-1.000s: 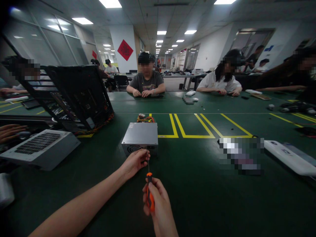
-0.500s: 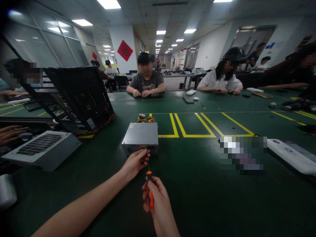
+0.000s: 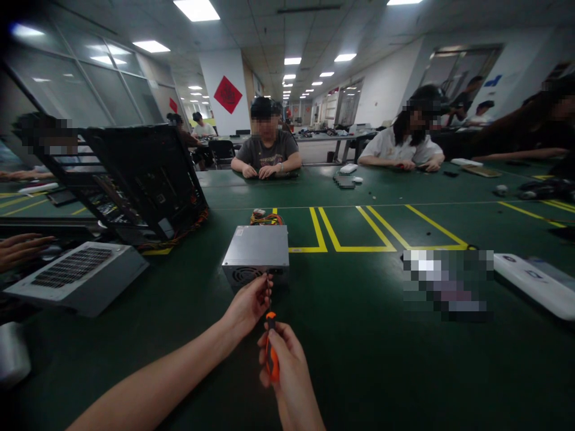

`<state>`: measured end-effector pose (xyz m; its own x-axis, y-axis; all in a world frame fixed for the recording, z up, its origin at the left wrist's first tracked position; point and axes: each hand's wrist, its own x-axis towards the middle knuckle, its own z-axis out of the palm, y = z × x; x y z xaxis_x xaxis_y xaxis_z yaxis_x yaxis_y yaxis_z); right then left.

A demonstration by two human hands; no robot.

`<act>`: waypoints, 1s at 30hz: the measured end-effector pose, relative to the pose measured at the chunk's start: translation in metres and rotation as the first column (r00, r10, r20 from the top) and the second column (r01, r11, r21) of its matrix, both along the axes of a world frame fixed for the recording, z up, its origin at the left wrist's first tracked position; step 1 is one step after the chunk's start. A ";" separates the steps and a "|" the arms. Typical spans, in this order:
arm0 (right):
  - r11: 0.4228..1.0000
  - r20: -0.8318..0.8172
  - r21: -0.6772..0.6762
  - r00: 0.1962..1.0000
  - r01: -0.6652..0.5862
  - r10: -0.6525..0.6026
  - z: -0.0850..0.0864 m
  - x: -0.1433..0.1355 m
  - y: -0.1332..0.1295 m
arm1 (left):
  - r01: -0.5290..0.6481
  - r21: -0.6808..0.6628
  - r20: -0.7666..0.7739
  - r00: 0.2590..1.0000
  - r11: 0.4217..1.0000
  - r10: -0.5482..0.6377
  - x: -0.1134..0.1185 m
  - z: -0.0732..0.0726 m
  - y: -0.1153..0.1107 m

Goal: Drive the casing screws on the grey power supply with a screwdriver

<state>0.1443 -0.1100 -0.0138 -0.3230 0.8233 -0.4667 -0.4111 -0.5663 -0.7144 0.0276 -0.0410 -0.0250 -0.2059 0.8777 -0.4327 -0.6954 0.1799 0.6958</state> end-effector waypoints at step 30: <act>1.000 -0.044 -0.006 0.999 -0.027 0.027 -0.001 0.004 0.006 | -0.050 -0.051 0.066 0.996 0.997 0.054 0.008 0.003 -0.001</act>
